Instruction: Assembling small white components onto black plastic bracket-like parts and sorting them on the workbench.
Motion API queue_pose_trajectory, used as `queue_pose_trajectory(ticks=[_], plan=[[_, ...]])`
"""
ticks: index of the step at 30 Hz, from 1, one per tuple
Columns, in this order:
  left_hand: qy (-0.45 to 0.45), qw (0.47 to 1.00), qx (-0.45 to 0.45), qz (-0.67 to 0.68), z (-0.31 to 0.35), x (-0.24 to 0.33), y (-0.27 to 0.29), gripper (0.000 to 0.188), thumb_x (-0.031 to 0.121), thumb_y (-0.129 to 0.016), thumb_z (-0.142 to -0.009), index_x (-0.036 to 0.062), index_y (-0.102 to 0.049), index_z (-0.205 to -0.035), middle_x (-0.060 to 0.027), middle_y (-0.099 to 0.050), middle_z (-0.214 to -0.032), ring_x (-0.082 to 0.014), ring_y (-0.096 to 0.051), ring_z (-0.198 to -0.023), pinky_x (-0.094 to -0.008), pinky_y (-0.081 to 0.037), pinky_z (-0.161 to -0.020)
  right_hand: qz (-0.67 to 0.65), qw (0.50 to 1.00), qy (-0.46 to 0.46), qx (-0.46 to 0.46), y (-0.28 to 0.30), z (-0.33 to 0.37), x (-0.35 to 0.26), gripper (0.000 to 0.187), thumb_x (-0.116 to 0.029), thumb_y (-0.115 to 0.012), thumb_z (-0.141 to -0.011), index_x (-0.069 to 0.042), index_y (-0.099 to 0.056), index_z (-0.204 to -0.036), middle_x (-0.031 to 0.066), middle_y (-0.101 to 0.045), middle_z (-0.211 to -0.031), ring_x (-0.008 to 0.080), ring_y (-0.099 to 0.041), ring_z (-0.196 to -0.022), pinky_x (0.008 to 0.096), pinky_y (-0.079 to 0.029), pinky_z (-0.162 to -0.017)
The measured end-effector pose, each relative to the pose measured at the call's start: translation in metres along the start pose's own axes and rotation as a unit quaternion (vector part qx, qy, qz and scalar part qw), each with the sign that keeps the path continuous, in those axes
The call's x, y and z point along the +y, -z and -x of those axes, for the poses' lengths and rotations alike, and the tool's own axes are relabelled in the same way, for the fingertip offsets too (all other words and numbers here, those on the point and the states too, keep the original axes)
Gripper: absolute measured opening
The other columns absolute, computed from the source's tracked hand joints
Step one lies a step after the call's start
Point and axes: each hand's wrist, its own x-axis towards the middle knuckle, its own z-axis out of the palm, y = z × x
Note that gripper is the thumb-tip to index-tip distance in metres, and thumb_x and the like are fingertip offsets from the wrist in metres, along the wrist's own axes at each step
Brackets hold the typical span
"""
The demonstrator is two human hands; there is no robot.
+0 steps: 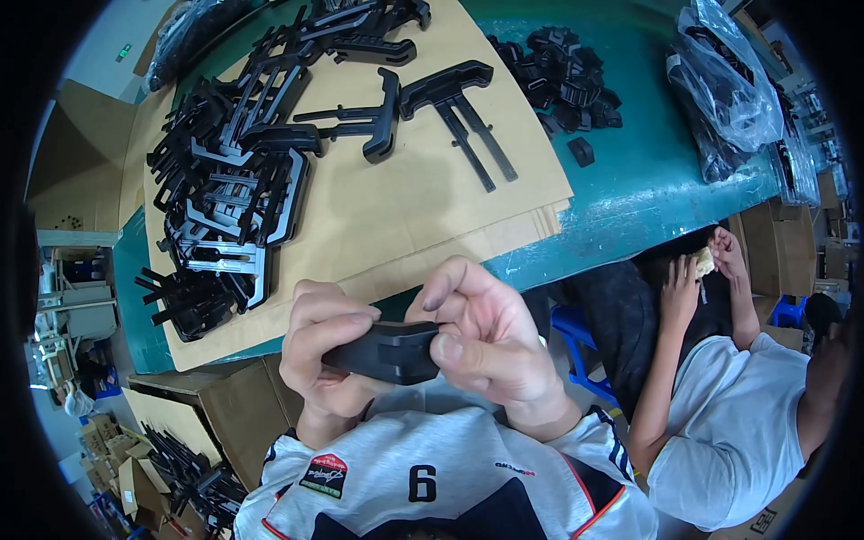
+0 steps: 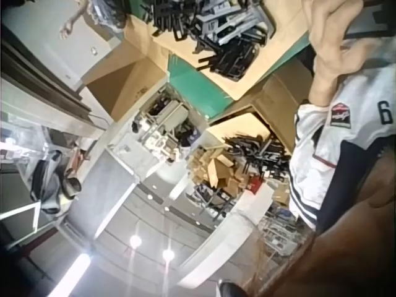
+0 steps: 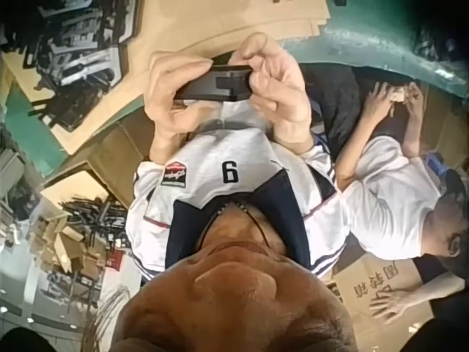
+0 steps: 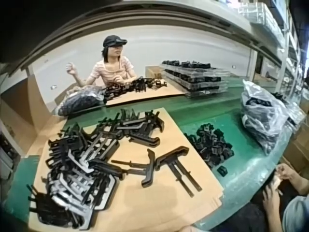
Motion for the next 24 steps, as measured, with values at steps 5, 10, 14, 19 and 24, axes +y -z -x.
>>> queue_pose_trajectory(ticks=[5, 10, 14, 19, 24], plan=[[0.006, 1.000, -0.011, -0.014, 0.001, -0.003, 0.001, 0.044, 0.025, -0.079, -0.064, 0.0043, -0.065, -0.099, -0.0084, -0.064, -0.094, -0.0200, -0.053, -0.078, -0.0297, -0.044, -0.072, -0.027, 0.999, -0.022, 0.017, 0.003, 0.000, -0.003, 0.035, 0.003, -0.056, -0.082, 0.001, -0.039, -0.113, 0.0147, -0.053, -0.089, 0.0066, -0.040, -0.050, 0.0161, -0.030, -0.044], [-0.019, 1.000, 0.002, 0.022, -0.003, -0.003, -0.005, 0.056, 0.016, -0.081, -0.063, 0.0013, -0.056, -0.111, -0.0105, -0.065, -0.094, -0.0197, -0.055, -0.076, -0.0293, -0.045, -0.072, -0.155, 0.984, -0.083, -0.016, 0.014, 0.001, -0.004, 0.038, 0.003, -0.055, -0.083, 0.001, -0.036, -0.116, 0.0153, -0.050, -0.093, 0.0044, -0.033, -0.043, 0.0166, -0.025, -0.036], [-0.009, 0.997, 0.023, 0.067, -0.003, 0.005, -0.009, 0.066, 0.007, -0.081, -0.063, -0.0011, -0.048, -0.119, -0.0130, -0.066, -0.094, -0.0202, -0.058, -0.077, -0.0292, -0.046, -0.073, -0.205, 0.970, -0.119, -0.054, 0.027, 0.002, -0.007, 0.040, 0.003, -0.054, -0.084, 0.001, -0.033, -0.118, 0.0156, -0.047, -0.094, 0.0035, -0.030, -0.041, 0.0165, -0.022, -0.033], [0.059, 0.991, -0.010, 0.123, 0.000, 0.008, -0.003, 0.076, 0.002, -0.080, -0.063, -0.0021, -0.037, -0.125, -0.0167, -0.066, -0.095, -0.0212, -0.061, -0.078, -0.0284, -0.047, -0.073, -0.224, 0.967, -0.111, -0.052, 0.029, 0.000, -0.006, 0.043, 0.003, -0.054, -0.085, 0.002, -0.031, -0.120, 0.0148, -0.045, -0.091, 0.0039, -0.032, -0.043, 0.0151, -0.023, -0.033], [0.077, 0.984, -0.018, 0.162, 0.001, 0.008, 0.002, 0.082, 0.005, -0.082, -0.063, -0.0010, -0.032, -0.127, -0.0195, -0.064, -0.098, -0.0211, -0.061, -0.081, -0.0271, -0.048, -0.071, -0.174, 0.982, -0.065, -0.031, 0.017, -0.006, -0.005, 0.042, 0.003, -0.054, -0.085, 0.003, -0.031, -0.120, 0.0142, -0.045, -0.089, 0.0046, -0.034, -0.044, 0.0146, -0.024, -0.033]])
